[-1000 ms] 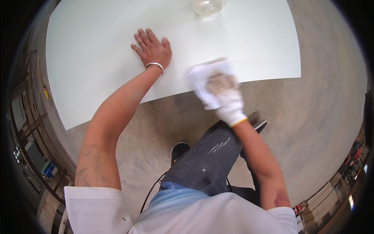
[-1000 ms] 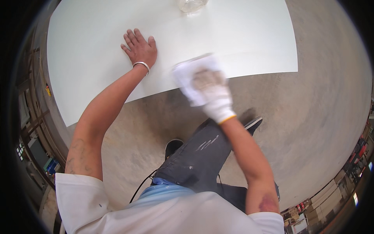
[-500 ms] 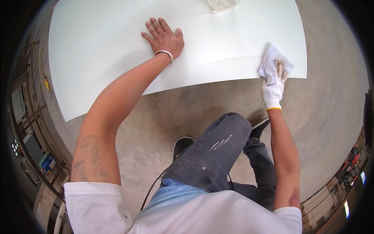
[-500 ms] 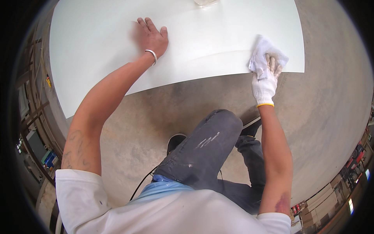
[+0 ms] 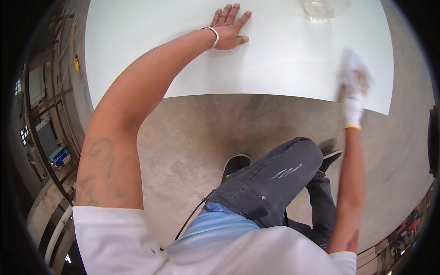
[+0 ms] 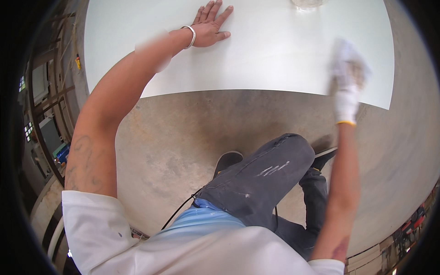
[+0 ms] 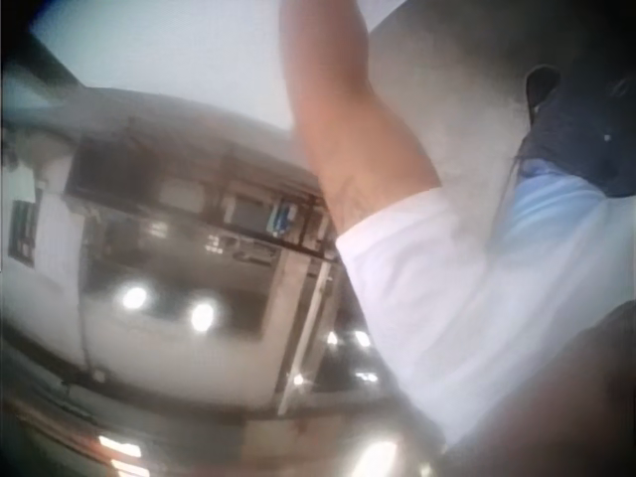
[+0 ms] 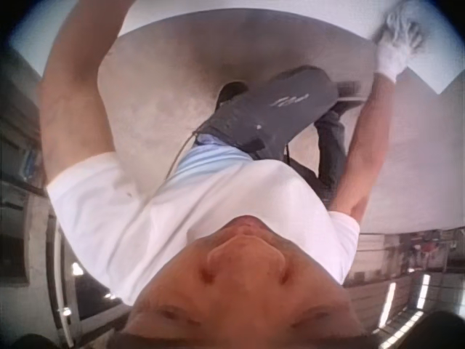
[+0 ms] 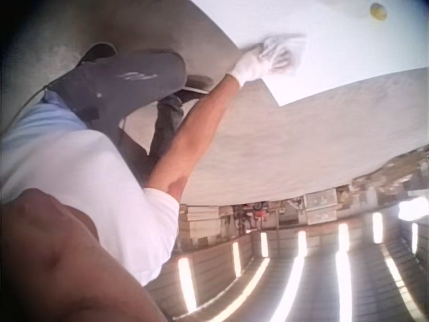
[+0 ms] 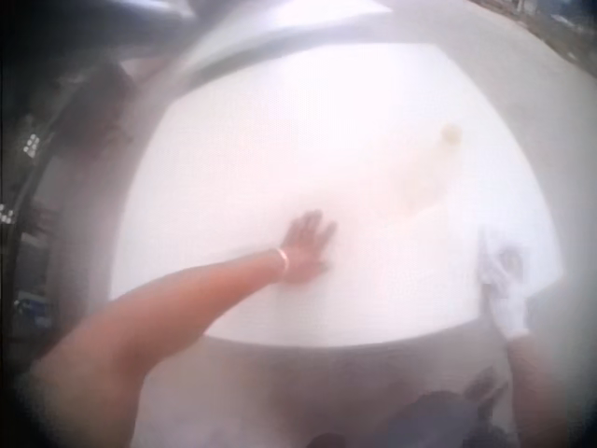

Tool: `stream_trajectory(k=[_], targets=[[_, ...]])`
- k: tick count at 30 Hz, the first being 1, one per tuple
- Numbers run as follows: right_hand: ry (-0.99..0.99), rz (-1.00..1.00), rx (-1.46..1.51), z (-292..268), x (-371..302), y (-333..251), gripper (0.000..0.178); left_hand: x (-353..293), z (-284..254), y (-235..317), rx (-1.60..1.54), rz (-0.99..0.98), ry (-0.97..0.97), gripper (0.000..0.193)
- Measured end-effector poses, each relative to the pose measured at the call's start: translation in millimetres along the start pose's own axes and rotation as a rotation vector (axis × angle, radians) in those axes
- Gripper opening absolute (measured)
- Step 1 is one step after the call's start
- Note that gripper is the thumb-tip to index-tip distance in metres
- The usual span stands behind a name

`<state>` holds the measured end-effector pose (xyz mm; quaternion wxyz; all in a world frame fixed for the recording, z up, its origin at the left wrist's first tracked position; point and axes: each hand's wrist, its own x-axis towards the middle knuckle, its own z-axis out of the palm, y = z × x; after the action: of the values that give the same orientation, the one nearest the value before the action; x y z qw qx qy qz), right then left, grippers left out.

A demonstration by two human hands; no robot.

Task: The person wipes a large white panel with a cloth, repeatedly applying liquid from a bottle and wiping different areas. They then peel a protective film from the panel's edge.

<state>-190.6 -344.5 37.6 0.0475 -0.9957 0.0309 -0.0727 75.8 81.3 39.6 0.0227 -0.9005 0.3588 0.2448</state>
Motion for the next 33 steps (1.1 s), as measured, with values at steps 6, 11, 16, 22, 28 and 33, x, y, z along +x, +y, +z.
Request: stream_trajectory(k=[6,11,16,22,28,33], targets=[[0.170,0.268,0.236,-9.1,6.2,-112.3,0.054,1.5,-4.0,9.1,0.038,-0.047,-0.060,0.075],[-0.296,-0.347,0.290,20.9,-6.0,-235.1,0.053,1.1,-39.3,6.6,-0.033,0.024,-0.190,0.073],[-0.112,0.079,0.203,-19.8,-18.8,-5.4,0.044,4.1,-30.3,8.3,-0.007,0.006,-0.176,0.072],[0.201,0.523,0.794,17.4,-71.5,-11.6,0.049,4.0,-19.3,16.8,0.078,-0.016,-0.136,0.082],[-0.206,-0.425,0.342,15.6,-18.2,-259.3,0.056,0.4,-34.6,20.8,0.127,-0.056,-0.218,0.094],[-0.245,-0.680,0.549,9.6,20.9,-392.1,0.051,1.2,-49.2,23.2,0.065,-0.074,-0.247,0.103]])
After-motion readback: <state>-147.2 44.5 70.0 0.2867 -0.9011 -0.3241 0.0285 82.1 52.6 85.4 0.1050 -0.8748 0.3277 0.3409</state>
